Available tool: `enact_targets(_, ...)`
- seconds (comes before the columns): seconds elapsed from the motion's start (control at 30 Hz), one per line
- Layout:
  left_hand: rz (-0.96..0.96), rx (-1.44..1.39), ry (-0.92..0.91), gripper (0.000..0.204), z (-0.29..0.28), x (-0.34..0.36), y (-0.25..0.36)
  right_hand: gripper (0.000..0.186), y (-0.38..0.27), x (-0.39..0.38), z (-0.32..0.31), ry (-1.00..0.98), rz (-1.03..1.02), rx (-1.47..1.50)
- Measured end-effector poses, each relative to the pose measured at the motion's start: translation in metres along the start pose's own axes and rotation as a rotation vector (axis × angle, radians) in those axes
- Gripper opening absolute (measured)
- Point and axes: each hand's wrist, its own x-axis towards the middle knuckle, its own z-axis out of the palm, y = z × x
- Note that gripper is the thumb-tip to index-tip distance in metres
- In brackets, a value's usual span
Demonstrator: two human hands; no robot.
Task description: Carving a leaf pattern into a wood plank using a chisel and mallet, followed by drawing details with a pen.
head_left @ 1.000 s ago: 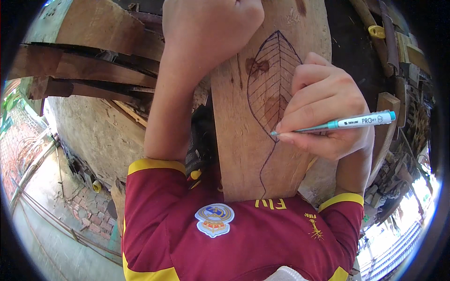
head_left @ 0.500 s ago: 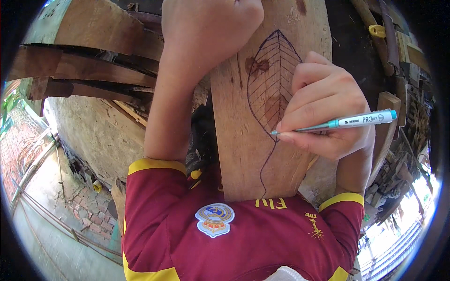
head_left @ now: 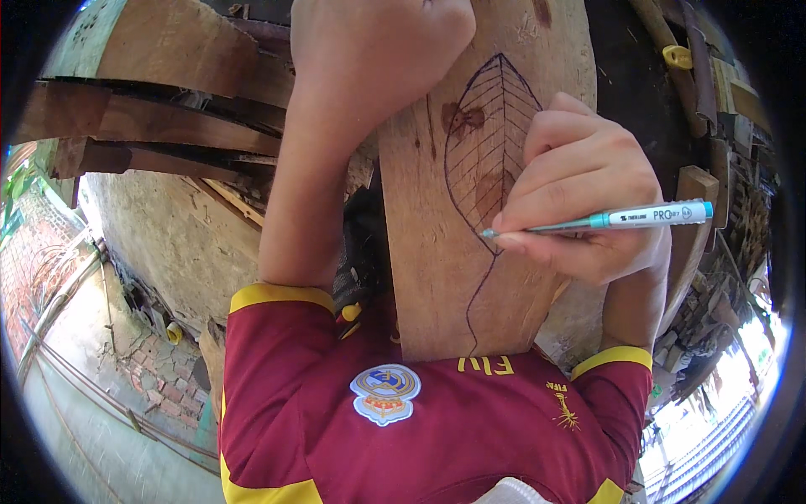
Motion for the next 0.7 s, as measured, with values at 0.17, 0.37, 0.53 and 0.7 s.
enact_targets(0.17, -0.006, -0.026, -0.004, 0.028, 0.000, 0.000, -0.001, 0.018, 0.000, 0.002, -0.002, -0.016, 0.006, 0.001)
enact_targets(0.37, 0.000, -0.024, 0.008, 0.028, 0.003, 0.004, 0.013, 0.017, -0.008, -0.005, -0.010, 0.019, -0.005, -0.001)
enact_targets(0.53, -0.008, -0.024, 0.004, 0.028, 0.004, 0.005, 0.014, 0.017, -0.008, -0.006, -0.009, 0.042, -0.005, -0.011)
enact_targets(0.7, -0.002, -0.005, 0.002, 0.028, 0.004, 0.005, 0.014, 0.017, -0.008, -0.006, -0.009, 0.039, -0.008, -0.018)
